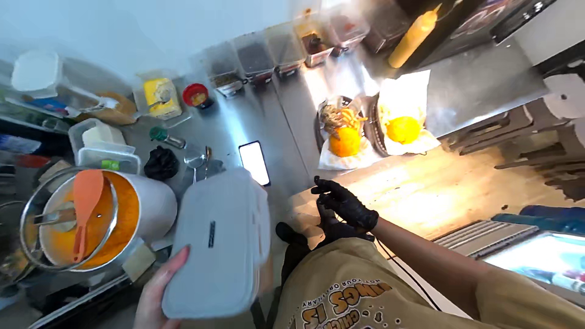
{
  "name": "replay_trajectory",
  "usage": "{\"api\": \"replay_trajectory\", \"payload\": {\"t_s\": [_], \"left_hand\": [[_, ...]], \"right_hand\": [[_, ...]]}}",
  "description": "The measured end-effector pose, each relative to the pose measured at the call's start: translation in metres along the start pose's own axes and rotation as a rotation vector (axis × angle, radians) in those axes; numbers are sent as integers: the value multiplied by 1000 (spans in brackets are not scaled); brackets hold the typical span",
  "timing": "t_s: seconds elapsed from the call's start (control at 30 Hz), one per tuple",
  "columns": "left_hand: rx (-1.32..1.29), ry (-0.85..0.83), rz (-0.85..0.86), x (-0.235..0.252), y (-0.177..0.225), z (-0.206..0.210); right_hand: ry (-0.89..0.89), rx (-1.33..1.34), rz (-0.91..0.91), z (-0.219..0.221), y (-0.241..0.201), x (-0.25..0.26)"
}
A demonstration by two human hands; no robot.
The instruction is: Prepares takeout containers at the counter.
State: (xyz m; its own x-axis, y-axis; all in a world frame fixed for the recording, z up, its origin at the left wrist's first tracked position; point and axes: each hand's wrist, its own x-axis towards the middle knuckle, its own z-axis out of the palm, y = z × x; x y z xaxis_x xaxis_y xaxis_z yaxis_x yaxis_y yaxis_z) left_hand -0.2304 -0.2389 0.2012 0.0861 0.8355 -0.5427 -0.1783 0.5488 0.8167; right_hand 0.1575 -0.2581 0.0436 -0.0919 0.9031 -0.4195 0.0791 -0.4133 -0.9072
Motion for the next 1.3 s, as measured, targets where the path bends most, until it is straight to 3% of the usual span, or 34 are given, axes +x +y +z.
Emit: {"api": "replay_trajectory", "payload": {"t_s": [0.2,0.3,0.5,0.63,0.73,0.87,1.0,1.3], "left_hand": [[98,24,-120,35,-18,107],[160,-4,-188,26,-18,126],[170,-6,-137,51,-28,185],[167,-11,-67,66,-33,174],[148,-52,-47,56,-31,193],[190,-57,-28,70,-25,164],[134,-137,-11,63,-13,180],[242,-119,-34,76,5,133]], "right_hand": [[-2,-16,-13,-92,-1,-18],[99,50,-9,-137,9,-37],[95,148,11,-163,29,-55],[159,207,-7,-180,32,-63],[222,202,12,-187,32,-67],[301,201,5,-194,24,-75],[345,237,-1,-178,20,-85],[392,265,5,-128,25,-105]]}}
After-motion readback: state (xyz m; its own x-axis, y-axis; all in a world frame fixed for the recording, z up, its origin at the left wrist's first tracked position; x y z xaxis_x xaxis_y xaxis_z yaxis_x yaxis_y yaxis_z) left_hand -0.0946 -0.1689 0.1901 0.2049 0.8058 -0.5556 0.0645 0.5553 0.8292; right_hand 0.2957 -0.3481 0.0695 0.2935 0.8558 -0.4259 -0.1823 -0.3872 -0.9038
